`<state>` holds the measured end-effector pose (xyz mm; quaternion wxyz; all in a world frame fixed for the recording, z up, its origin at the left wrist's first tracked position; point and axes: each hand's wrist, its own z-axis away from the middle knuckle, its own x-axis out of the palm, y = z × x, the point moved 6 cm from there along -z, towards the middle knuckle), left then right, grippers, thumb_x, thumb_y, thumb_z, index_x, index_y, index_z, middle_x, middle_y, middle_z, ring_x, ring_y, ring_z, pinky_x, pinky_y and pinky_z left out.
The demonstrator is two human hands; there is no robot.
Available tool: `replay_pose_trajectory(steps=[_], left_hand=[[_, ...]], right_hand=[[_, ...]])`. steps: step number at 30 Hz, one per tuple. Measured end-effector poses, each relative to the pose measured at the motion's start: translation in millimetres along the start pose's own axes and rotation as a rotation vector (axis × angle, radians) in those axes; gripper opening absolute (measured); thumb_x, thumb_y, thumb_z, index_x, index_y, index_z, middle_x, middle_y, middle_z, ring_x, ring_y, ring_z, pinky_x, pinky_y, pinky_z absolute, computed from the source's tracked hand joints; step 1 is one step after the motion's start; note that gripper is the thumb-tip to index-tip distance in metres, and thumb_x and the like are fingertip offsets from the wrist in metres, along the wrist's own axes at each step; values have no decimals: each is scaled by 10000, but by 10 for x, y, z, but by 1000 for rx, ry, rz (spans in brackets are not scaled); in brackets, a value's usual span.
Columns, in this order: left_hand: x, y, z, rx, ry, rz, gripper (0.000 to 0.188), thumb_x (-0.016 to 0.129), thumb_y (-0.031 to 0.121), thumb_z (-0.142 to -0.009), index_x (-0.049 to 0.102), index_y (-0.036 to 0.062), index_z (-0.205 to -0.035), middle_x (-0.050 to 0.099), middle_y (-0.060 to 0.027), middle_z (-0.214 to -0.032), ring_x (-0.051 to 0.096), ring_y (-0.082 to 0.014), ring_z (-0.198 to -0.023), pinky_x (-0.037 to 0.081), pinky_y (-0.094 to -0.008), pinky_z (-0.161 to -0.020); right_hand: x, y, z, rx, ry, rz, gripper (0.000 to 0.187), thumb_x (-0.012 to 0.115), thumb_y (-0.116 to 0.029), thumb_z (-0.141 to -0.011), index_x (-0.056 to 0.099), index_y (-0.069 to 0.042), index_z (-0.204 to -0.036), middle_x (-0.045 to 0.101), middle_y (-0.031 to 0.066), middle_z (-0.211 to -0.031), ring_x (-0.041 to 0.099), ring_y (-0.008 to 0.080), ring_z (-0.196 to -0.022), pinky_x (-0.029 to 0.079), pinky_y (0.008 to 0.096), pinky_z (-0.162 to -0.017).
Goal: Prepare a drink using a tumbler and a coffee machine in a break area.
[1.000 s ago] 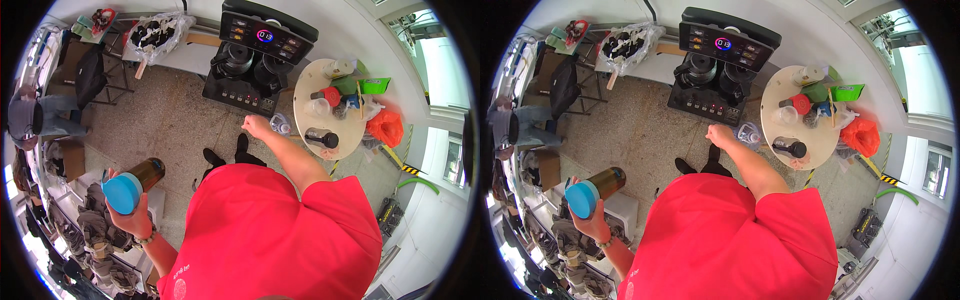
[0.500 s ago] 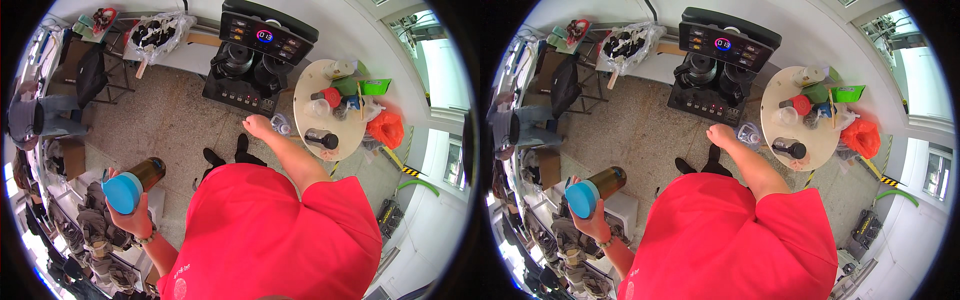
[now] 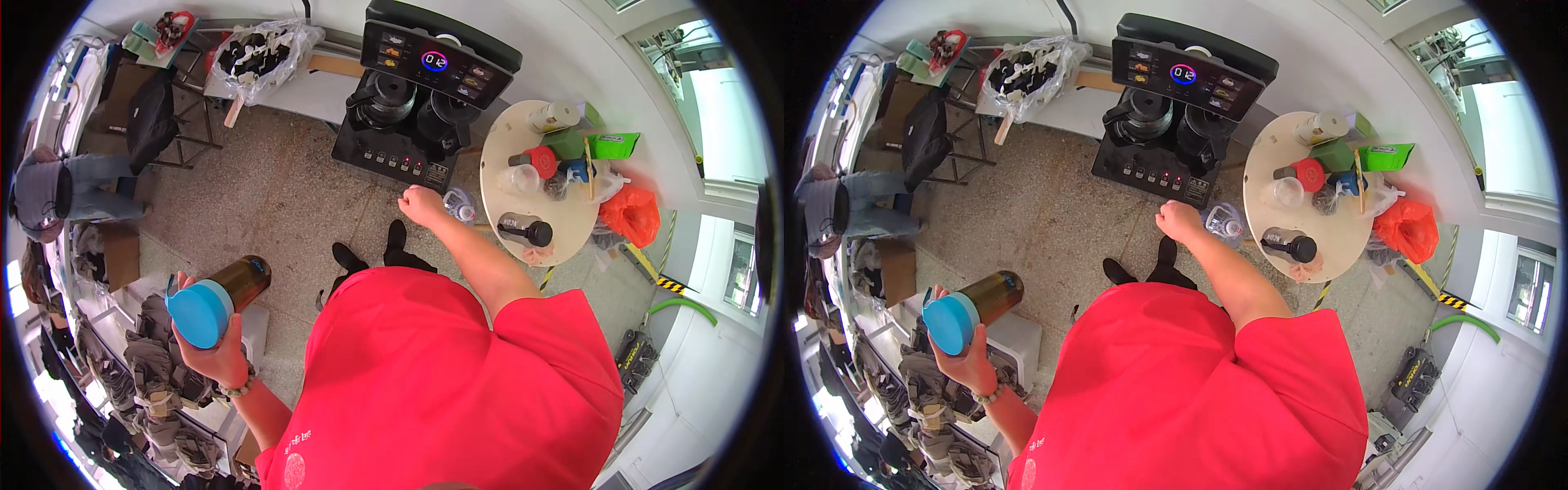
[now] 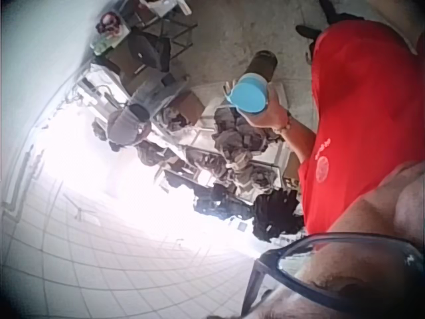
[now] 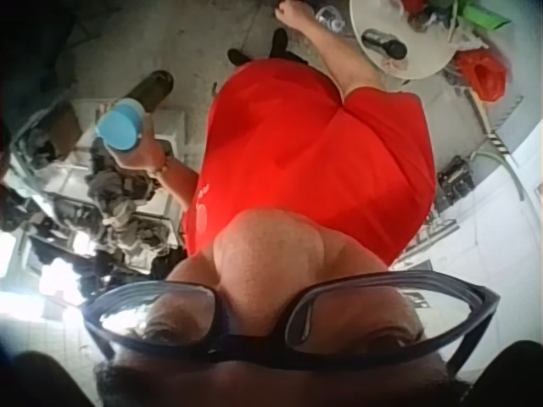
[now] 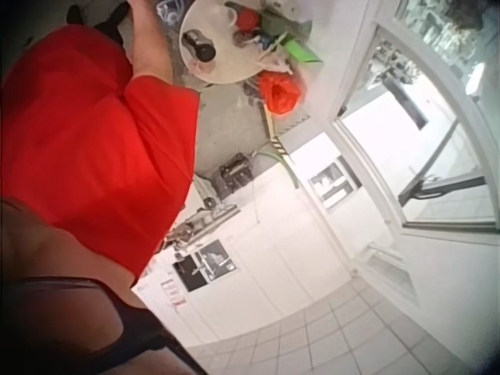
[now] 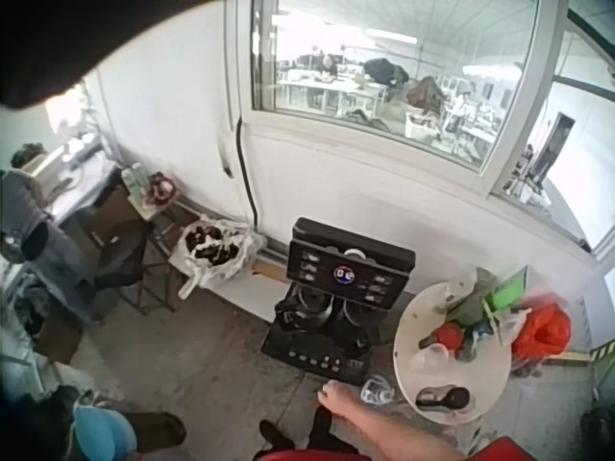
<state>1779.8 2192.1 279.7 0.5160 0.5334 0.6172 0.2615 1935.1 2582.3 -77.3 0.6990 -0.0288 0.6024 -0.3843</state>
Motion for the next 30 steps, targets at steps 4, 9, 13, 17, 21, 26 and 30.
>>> replay_pose_trajectory(steps=[4, 9, 13, 17, 21, 26, 30], left_hand=[[-15, -41, 18, 1, 1, -4, 780, 861, -14, -667, 551, -95, -1377, 566, -326, -1474, 517, -423, -1425, 387, -549, -1193], [-10, -30, 27, 2, -6, -7, 791, 858, -19, -666, 543, -92, -1388, 568, -326, -1472, 517, -420, -1426, 392, -546, -1191], [-1, -17, 29, -7, 0, 5, 793, 855, -27, -666, 543, -91, -1392, 570, -326, -1471, 515, -420, -1428, 392, -545, -1191], [-11, -16, 47, -4, 2, 8, 789, 850, -32, -670, 543, -88, -1394, 570, -322, -1473, 514, -422, -1429, 392, -545, -1192], [1, 35, 38, 13, -2, -1, 782, 846, -34, -677, 544, -84, -1397, 573, -318, -1472, 509, -424, -1434, 388, -546, -1195], [-24, 20, 49, 29, -22, -29, 777, 849, -30, -683, 545, -80, -1397, 577, -315, -1470, 501, -426, -1443, 375, -550, -1203], [-39, 1, 68, 16, -18, -18, 772, 853, -27, -686, 546, -82, -1392, 579, -315, -1466, 492, -428, -1450, 360, -553, -1213]], right_hand=[[26, 17, 16, 4, -5, -24, 223, 688, -275, -919, 706, -73, -827, 699, 127, -928, 701, 372, -866, 566, 500, -752], [-4, 31, 17, 32, 36, -71, 138, 684, -213, -907, 681, -100, -985, 690, 112, -1010, 699, 364, -911, 567, 495, -768], [-55, -1, 19, 26, 39, -65, 158, 671, -192, -906, 658, -108, -1039, 677, 104, -1082, 700, 362, -936, 573, 494, -784], [-119, -69, 29, -10, 82, -76, 153, 654, -198, -917, 650, -100, -1035, 663, 94, -1152, 707, 362, -945, 585, 496, -801], [-86, -58, 16, -38, 103, -90, 165, 657, -202, -923, 651, -94, -1048, 649, 79, -1215, 708, 356, -963, 588, 489, -809], [-62, -49, 12, -43, 98, -85, 175, 660, -196, -925, 653, -89, -1063, 635, 74, -1263, 710, 351, -979, 590, 482, -820], [-78, -75, 15, -32, 106, -72, 175, 680, -185, -919, 656, -87, -1062, 632, 62, -1273, 708, 343, -986, 588, 473, -814]])
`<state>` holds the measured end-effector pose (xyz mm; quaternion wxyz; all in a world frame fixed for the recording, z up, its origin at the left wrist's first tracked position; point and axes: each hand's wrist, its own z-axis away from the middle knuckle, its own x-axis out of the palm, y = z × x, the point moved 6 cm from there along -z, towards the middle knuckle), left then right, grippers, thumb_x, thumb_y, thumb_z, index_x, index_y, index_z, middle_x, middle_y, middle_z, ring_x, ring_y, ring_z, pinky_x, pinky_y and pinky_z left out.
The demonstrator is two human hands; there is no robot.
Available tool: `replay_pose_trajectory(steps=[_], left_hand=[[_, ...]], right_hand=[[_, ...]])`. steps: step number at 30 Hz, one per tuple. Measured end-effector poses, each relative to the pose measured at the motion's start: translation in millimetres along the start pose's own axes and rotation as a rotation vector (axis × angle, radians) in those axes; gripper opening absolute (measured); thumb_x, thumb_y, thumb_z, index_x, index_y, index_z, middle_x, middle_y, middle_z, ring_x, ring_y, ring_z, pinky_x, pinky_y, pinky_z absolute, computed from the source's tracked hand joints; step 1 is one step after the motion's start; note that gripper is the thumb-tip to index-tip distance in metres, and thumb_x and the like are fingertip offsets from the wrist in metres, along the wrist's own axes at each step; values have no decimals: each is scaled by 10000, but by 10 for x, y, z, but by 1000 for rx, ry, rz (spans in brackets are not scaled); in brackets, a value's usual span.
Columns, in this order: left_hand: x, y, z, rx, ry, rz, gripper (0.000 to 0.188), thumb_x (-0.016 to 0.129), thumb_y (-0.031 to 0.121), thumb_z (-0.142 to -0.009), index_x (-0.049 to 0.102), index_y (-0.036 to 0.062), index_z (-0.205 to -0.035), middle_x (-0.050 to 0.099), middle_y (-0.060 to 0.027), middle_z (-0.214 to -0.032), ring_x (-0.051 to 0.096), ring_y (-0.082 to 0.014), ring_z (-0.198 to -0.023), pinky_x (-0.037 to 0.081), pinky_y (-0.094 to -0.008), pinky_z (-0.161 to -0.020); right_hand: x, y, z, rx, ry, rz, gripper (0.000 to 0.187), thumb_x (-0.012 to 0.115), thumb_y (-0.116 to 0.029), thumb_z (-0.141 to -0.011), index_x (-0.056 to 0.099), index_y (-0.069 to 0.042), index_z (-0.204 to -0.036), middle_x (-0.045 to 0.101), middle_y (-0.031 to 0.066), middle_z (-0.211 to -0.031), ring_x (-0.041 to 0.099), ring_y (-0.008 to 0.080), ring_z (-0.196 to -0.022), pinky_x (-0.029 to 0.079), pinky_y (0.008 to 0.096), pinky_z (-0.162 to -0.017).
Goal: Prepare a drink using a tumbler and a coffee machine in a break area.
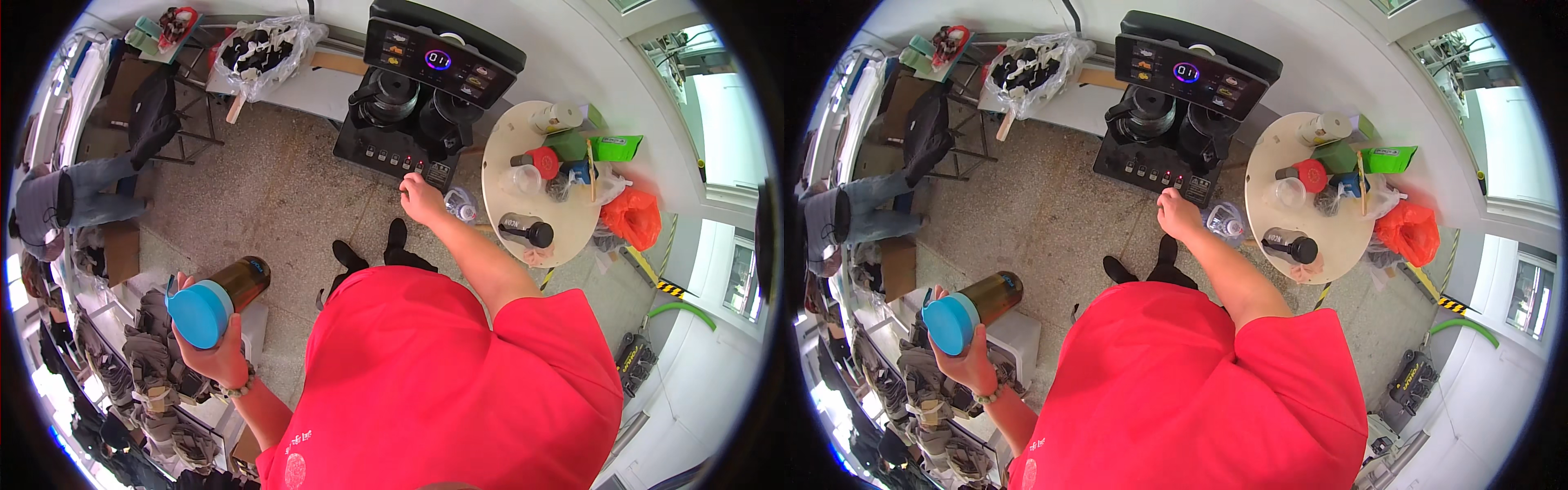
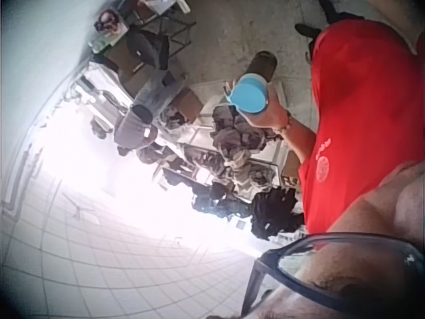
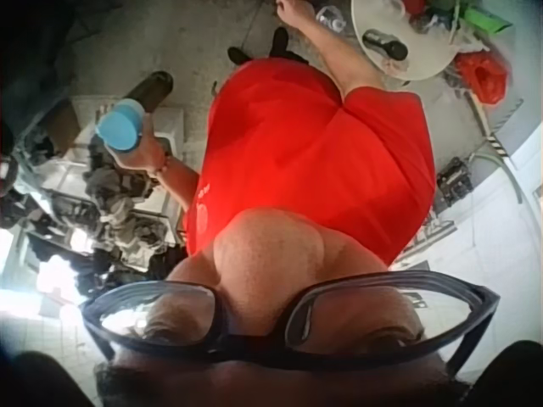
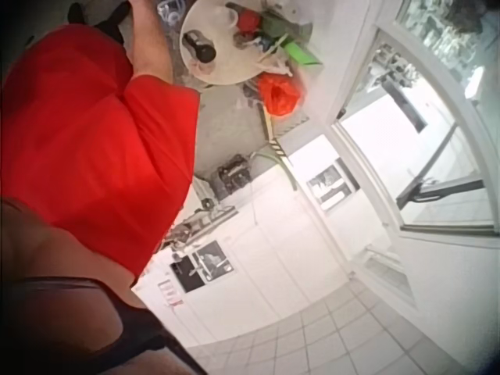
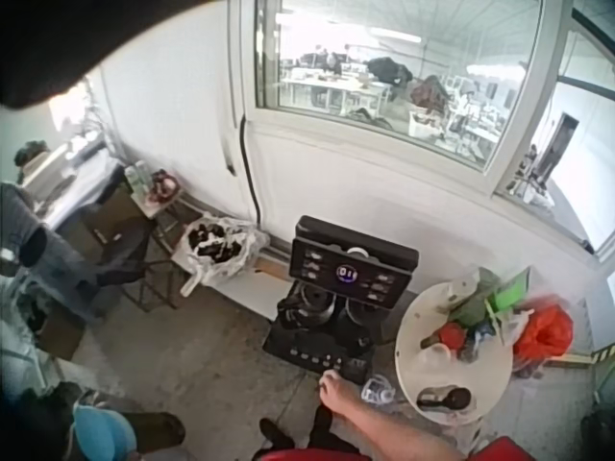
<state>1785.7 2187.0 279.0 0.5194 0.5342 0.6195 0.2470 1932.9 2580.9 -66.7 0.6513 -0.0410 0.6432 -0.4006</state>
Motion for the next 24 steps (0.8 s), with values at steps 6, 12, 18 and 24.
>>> replay_pose_trajectory(steps=[6, 12, 18, 24], left_hand=[[4, 10, 3, -18, 17, 6, 760, 856, -24, -692, 547, -86, -1384, 582, -318, -1461, 488, -434, -1453, 352, -557, -1217], [-19, 2, 6, 27, 4, -27, 755, 860, -13, -700, 547, -84, -1383, 583, -322, -1458, 489, -443, -1451, 353, -564, -1213], [-12, -12, 21, 3, 16, -13, 762, 865, 0, -700, 546, -77, -1388, 588, -318, -1455, 491, -447, -1448, 359, -567, -1207], [11, 13, 40, -14, 13, -31, 769, 868, 1, -694, 545, -77, -1387, 587, -320, -1455, 494, -444, -1447, 372, -561, -1200]], right_hand=[[-37, -23, -24, 0, 24, 1, 192, 690, -180, -916, 656, -92, -1083, 624, 54, -1281, 711, 341, -980, 590, 473, -816], [7, 14, -57, 12, 14, 40, 226, 677, -190, -925, 646, -102, -1131, 583, 86, -1413, 718, 358, -1021, 596, 481, -848], [-14, 32, -154, 108, -60, 92, 258, 678, -209, -920, 630, -102, -1150, 440, 150, -1623, 723, 382, -1051, 595, 497, -872], [-10, -47, -197, 59, -166, 146, 242, 648, -184, -910, 587, -21, -1078, 324, 270, -1670, 749, 402, -975, 615, 524, -812]])
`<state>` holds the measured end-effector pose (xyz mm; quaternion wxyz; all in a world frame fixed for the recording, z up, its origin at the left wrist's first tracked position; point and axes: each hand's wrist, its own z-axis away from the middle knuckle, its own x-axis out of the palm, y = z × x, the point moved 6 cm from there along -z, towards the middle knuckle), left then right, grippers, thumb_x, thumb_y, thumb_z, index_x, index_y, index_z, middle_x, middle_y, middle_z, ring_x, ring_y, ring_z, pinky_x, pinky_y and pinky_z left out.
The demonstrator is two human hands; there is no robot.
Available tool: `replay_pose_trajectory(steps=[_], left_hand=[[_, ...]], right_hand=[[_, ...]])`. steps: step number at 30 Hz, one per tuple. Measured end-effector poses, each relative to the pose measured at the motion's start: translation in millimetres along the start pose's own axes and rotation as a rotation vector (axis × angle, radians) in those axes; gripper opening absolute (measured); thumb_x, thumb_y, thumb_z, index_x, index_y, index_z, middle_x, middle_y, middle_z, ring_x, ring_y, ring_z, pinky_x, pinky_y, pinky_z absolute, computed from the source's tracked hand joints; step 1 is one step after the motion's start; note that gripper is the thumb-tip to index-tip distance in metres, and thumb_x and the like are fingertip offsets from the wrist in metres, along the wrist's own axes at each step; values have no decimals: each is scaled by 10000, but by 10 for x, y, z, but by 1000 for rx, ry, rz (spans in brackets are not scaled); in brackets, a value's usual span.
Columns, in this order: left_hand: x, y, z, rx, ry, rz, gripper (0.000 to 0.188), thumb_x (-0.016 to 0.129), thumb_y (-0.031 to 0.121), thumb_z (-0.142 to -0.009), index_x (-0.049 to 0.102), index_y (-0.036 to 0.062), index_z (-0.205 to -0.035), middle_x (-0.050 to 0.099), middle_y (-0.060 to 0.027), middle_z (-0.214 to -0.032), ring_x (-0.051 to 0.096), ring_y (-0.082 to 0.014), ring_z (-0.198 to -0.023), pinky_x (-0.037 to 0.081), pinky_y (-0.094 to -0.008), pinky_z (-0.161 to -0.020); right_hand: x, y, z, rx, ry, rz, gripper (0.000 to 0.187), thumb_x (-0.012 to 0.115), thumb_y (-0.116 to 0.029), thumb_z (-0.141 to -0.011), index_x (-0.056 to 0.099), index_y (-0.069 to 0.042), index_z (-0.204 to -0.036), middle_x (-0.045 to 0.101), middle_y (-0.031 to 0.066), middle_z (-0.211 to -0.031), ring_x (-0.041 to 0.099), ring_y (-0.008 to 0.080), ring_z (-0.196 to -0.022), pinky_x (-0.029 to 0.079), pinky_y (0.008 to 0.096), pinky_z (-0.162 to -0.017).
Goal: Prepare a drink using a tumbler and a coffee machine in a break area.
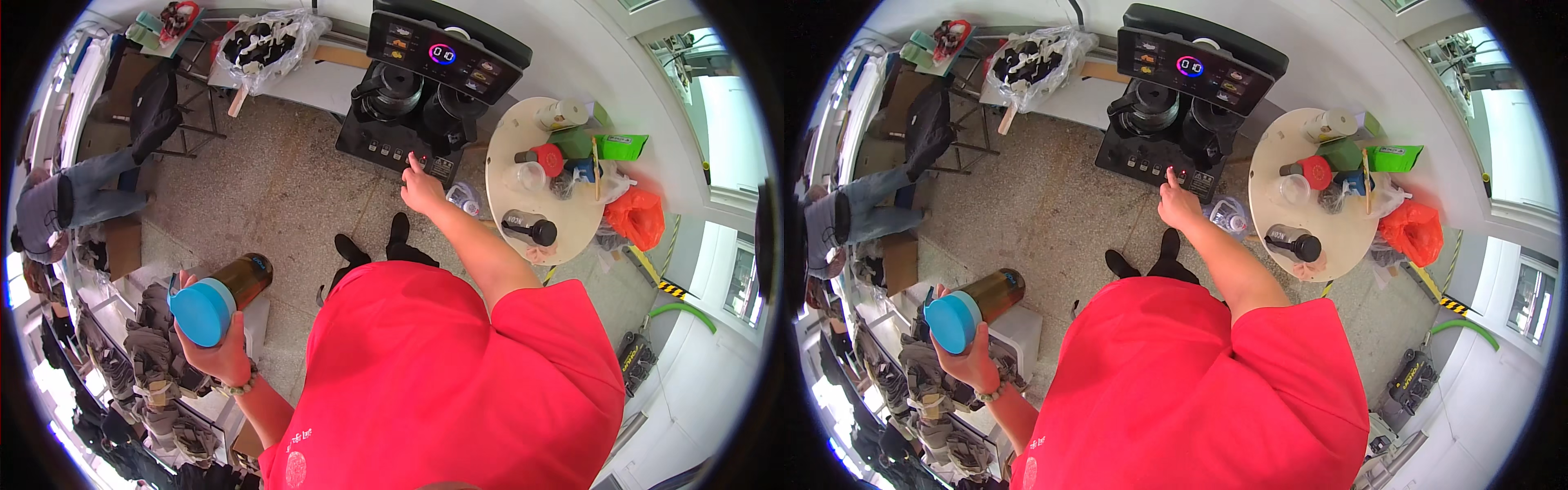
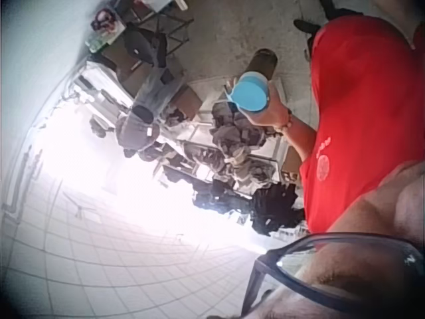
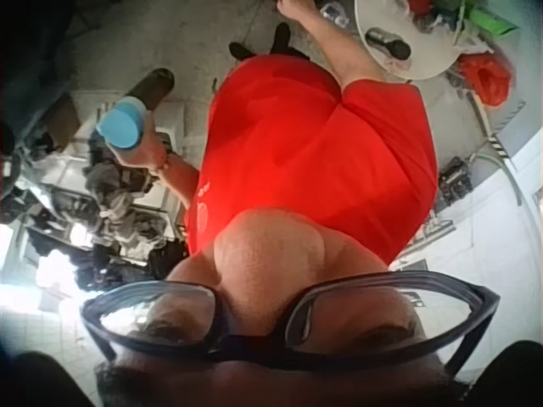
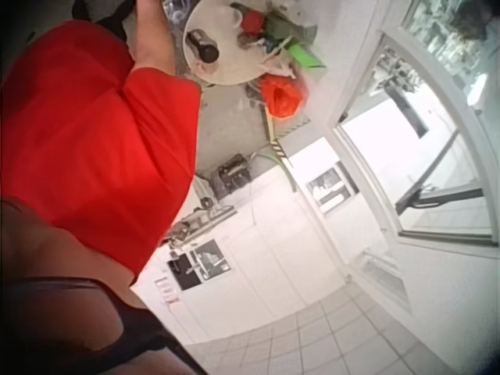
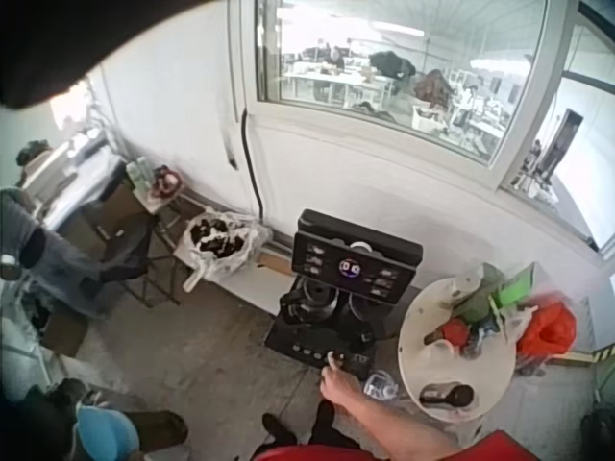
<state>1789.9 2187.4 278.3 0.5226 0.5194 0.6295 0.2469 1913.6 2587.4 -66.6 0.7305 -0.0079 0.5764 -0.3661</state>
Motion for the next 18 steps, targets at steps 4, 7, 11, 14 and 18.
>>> replay_pose_trajectory(steps=[4, 7, 11, 14, 18], left_hand=[[14, 25, 2, 9, -1, -7, 772, 867, -3, -689, 544, -77, -1387, 587, -321, -1455, 497, -440, -1446, 381, -557, -1195], [21, 33, 14, 3, 13, -1, 773, 866, -7, -685, 546, -74, -1385, 593, -316, -1449, 497, -440, -1445, 383, -556, -1194], [39, 56, 45, 18, 23, 11, 772, 862, -11, -685, 544, -76, -1386, 595, -313, -1448, 500, -438, -1443, 382, -557, -1195], [44, 93, 83, 27, 25, -5, 765, 858, -13, -686, 547, -82, -1381, 596, -312, -1447, 503, -441, -1439, 378, -559, -1196], [60, 140, 151, 38, 22, -42, 755, 856, -8, -689, 554, -83, -1377, 603, -307, -1438, 507, -447, -1434, 373, -564, -1197]], right_hand=[[38, -17, -31, 32, -49, 9, 251, 679, -223, -919, 585, -64, -1089, 280, 239, -1700, 737, 396, -1025, 606, 510, -849], [63, -7, -49, 49, -57, 2, 256, 694, -243, -925, 585, -87, -1097, 258, 223, -1714, 729, 395, -1055, 601, 505, -871], [71, 9, -58, 49, -38, -12, 259, 694, -242, -925, 585, -84, -1098, 253, 227, -1714, 727, 398, -1064, 601, 515, -870], [66, 17, -64, 42, -38, -16, 262, 693, -240, -926, 588, -81, -1105, 251, 229, -1714, 725, 402, -1069, 601, 520, -872], [94, 9, -51, 56, -131, 34, 268, 690, -235, -924, 594, -75, -1117, 243, 229, -1716, 723, 403, -1077, 597, 530, -883]])
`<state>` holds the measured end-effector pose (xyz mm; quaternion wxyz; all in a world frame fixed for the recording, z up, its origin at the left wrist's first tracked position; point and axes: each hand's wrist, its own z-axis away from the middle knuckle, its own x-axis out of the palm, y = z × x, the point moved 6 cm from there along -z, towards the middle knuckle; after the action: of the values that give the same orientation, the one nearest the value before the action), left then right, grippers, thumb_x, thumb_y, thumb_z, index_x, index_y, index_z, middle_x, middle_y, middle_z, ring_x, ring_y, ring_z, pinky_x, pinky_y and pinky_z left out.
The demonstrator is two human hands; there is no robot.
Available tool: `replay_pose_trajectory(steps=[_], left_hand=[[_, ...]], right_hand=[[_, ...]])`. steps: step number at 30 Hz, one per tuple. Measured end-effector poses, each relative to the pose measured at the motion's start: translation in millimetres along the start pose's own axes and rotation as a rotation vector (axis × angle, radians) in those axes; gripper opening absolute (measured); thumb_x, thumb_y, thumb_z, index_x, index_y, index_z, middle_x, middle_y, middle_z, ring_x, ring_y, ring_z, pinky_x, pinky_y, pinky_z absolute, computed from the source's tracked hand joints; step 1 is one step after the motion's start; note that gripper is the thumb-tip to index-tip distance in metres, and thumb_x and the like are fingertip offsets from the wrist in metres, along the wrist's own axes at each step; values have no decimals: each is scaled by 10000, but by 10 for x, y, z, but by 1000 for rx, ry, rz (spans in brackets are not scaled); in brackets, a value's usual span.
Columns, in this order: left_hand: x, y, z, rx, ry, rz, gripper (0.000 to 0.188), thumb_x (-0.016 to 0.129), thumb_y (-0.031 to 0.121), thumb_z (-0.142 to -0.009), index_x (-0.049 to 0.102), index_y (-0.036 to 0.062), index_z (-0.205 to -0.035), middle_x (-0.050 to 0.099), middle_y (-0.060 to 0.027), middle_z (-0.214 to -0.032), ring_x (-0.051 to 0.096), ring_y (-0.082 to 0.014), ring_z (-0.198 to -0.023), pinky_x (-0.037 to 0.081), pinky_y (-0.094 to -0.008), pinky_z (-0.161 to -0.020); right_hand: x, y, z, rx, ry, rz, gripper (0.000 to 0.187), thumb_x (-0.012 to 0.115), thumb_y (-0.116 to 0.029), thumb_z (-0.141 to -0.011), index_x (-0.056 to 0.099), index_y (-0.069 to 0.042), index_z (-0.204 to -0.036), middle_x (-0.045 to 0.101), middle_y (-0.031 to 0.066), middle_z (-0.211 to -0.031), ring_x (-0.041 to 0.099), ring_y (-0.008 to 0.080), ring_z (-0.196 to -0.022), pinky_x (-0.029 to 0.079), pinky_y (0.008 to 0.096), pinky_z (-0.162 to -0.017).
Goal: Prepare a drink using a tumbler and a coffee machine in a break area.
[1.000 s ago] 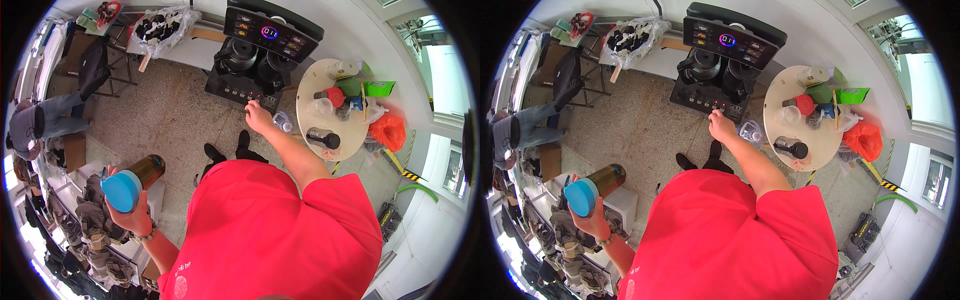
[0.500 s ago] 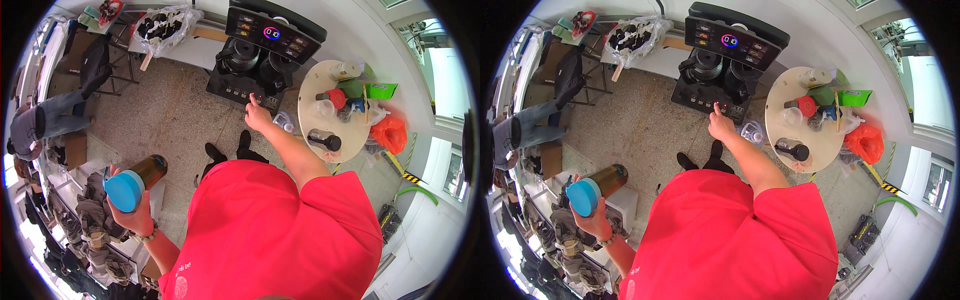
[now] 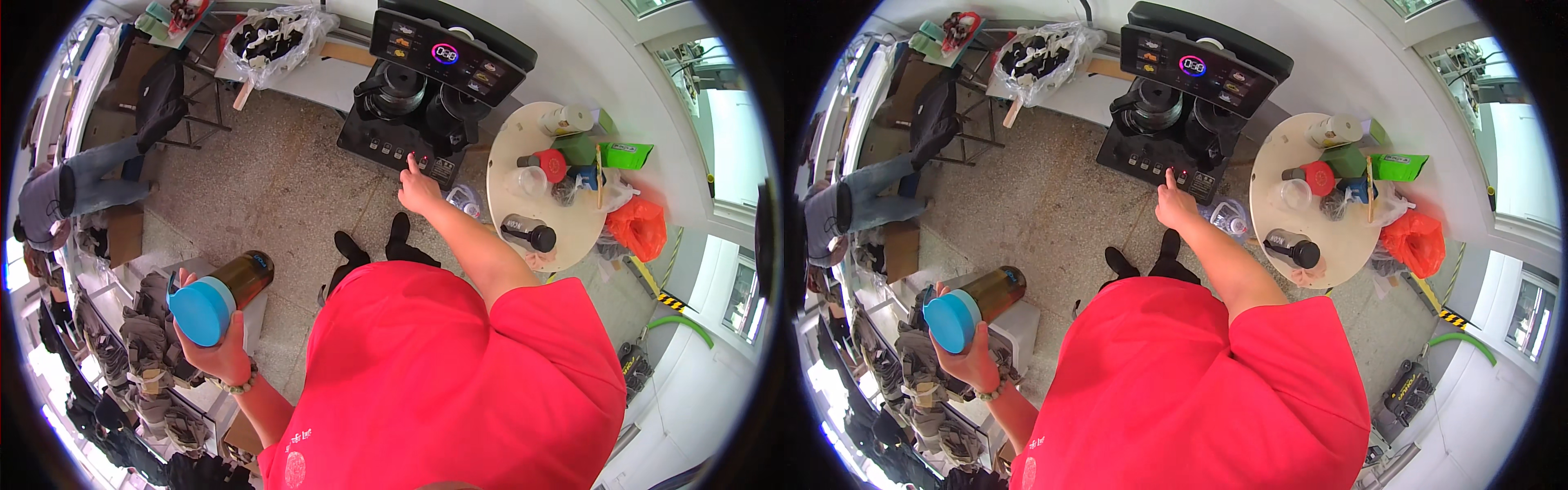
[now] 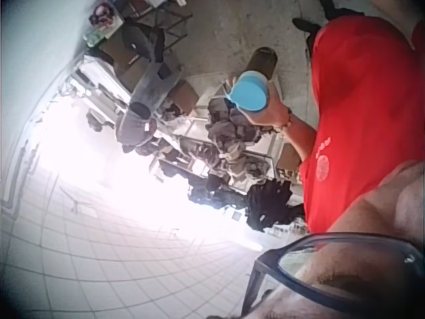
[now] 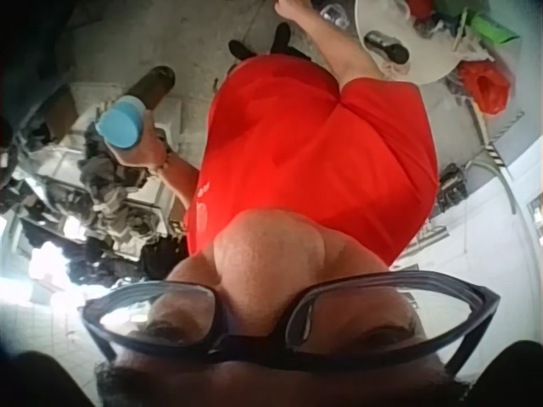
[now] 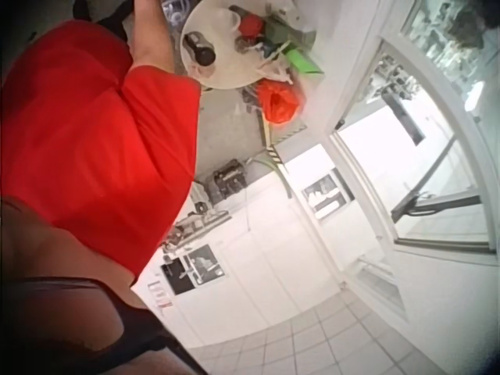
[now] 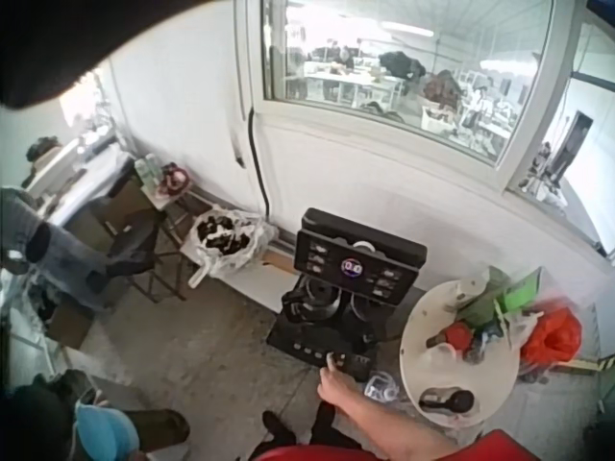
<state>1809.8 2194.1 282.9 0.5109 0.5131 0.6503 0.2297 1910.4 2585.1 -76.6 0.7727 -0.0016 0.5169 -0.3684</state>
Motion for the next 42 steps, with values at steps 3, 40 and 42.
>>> replay_pose_trajectory(steps=[3, 40, 42], left_hand=[[19, 68, 54, -5, 5, -24, 751, 857, -1, -694, 558, -82, -1378, 608, -303, -1432, 508, -454, -1431, 372, -566, -1198], [-3354, -174, 4427, -353, 657, -154, 794, 922, -22, -674, 564, -59, -1383, 581, -240, -1492, 575, -353, -1373, 469, -496, -1139], [-3753, -227, 4985, -419, 746, -200, 802, 917, -43, -669, 563, -53, -1387, 568, -219, -1515, 577, -334, -1369, 478, -482, -1134]], right_hand=[[-46, -31, 18, -50, 69, -21, 308, 680, -193, -890, 607, -13, -1128, 295, 261, -1684, 741, 412, -998, 614, 523, -848], [2657, -962, 2128, -243, -356, 69, 272, 741, -285, -813, 776, -49, -945, 779, 183, -1029, 744, 371, -982, 590, 477, -866], [3065, -1201, 2395, -378, -518, 307, 276, 743, -319, -839, 782, -54, -909, 768, 156, -871, 743, 272, -758, 599, 448, -756]])
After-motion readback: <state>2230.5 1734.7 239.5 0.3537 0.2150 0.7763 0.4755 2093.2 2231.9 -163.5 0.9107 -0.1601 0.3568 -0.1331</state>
